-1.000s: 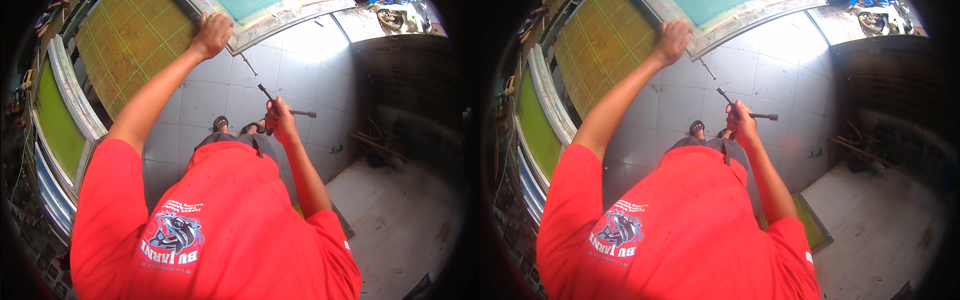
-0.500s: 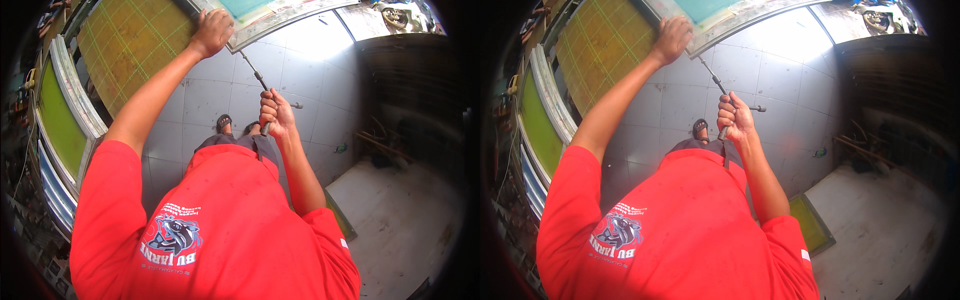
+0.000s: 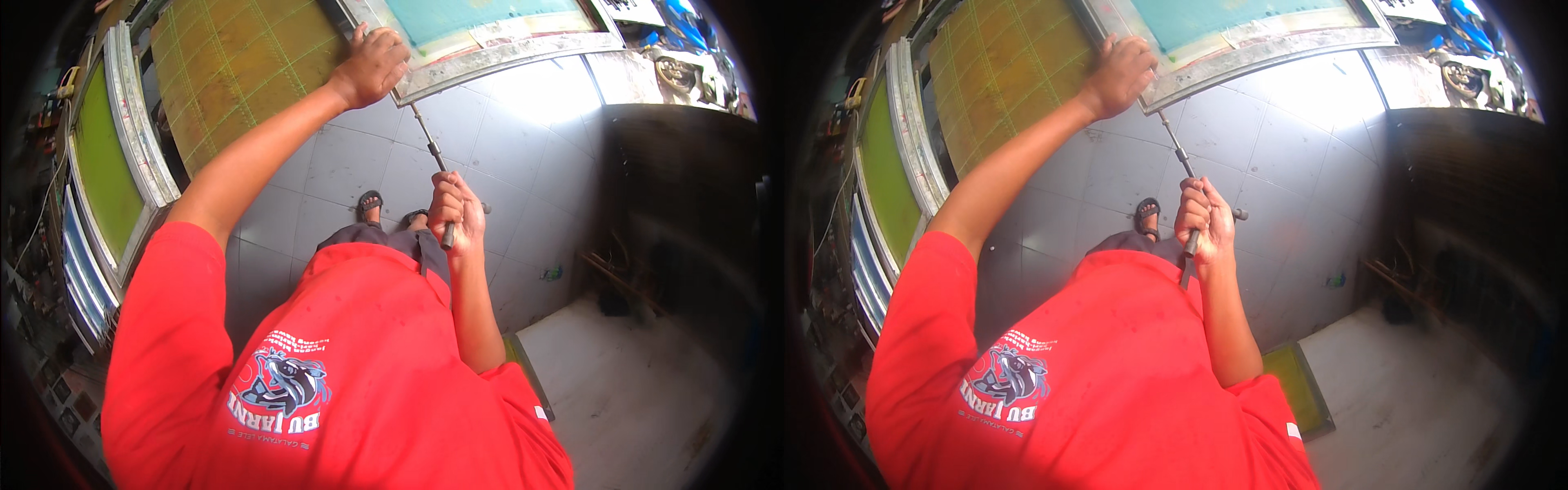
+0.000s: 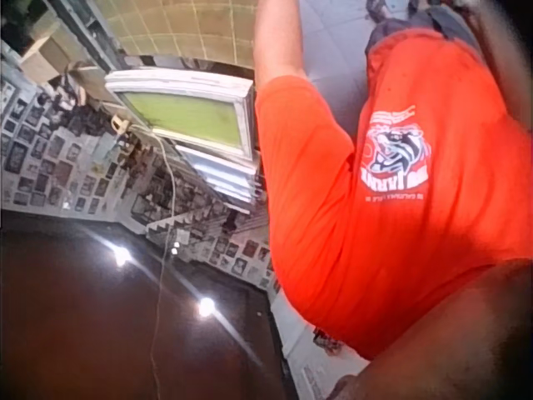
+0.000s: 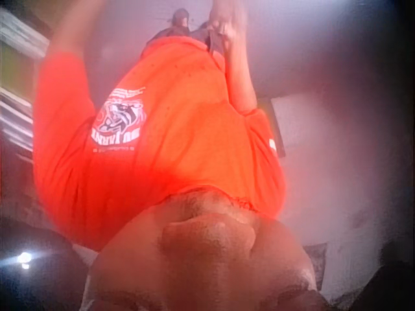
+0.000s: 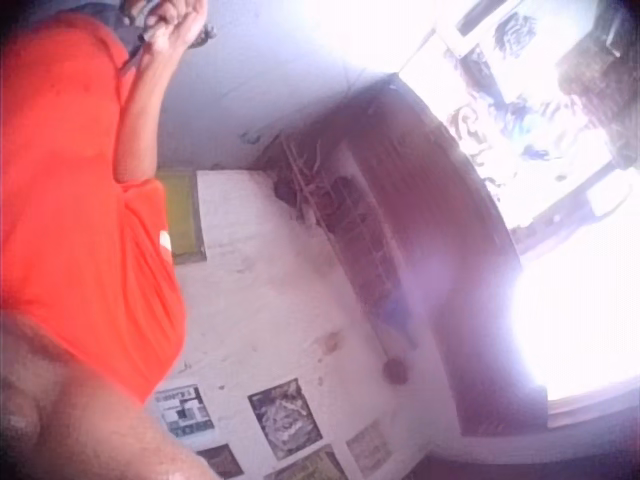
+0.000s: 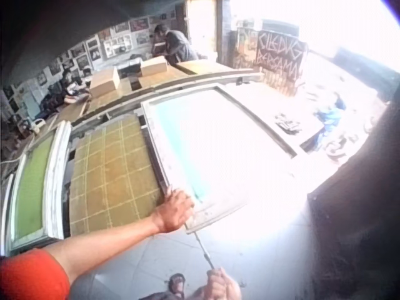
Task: The person uses a multi-socket tool to tighten bolts on several screen printing frames arranged on a production table.
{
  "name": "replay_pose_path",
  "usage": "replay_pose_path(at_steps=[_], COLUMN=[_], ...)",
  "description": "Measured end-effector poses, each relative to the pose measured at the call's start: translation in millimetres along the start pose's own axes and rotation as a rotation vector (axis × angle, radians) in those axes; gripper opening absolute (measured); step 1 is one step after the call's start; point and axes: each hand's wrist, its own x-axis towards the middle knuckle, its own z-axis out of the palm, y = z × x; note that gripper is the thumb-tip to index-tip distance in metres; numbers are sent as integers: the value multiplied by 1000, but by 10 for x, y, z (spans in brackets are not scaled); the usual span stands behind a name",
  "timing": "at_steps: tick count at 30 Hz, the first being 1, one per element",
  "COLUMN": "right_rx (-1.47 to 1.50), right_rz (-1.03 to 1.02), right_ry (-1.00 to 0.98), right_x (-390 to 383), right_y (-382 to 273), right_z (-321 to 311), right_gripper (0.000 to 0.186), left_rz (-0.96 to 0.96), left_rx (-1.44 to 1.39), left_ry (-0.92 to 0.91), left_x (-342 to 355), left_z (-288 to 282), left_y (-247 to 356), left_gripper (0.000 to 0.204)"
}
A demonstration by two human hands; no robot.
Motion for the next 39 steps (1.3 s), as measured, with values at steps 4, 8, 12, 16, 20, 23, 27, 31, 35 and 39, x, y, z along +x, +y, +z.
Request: replay_pose_path(at_steps=[4, 8, 12, 16, 20, 23, 27, 31, 35, 39], right_rx=[9, -63, -399, -796, -869, -828, -736, -708, -718, -773], right_rz=[14, 43, -119, -303, -373, -361, -325, -332, -337, -331], right_ry=[-2, 44, 215, 396, 458, 447, 414, 375, 378, 400], right_x=[90, 117, 108, 119, 120, 111, 94, 86, 85, 137], right_y=[-19, -115, -98, -12, 46, 19, 16, 9, 16, 36], right_z=[-17, -44, -43, -10, 30, 39, 48, 51, 30, 24], right_gripper=[29, 29, 29, 29, 28, 28, 28, 27, 28, 28], left_rz=[1, -1, 5, 15, 27, 119, 161, 9, 121, 341], left_rx=[13, 20, 36, 42, -5, -59, 7, 151, 22, 47], left_ry=[-20, -35, -47, -39, -45, -87, -190, -138, -383, -375], left_x=[11, 4, -4, -24, -34, -59, -60, 349, 1385, 1574], left_z=[-15, -26, 8, 29, 18, -101, -182, -112, 109, 720], left_y=[2, -5, -45, -61, -73, -87, -153, 224, 516, 235], left_gripper=[21, 21, 23, 24, 32, 49, 72, 75, 73, 68])
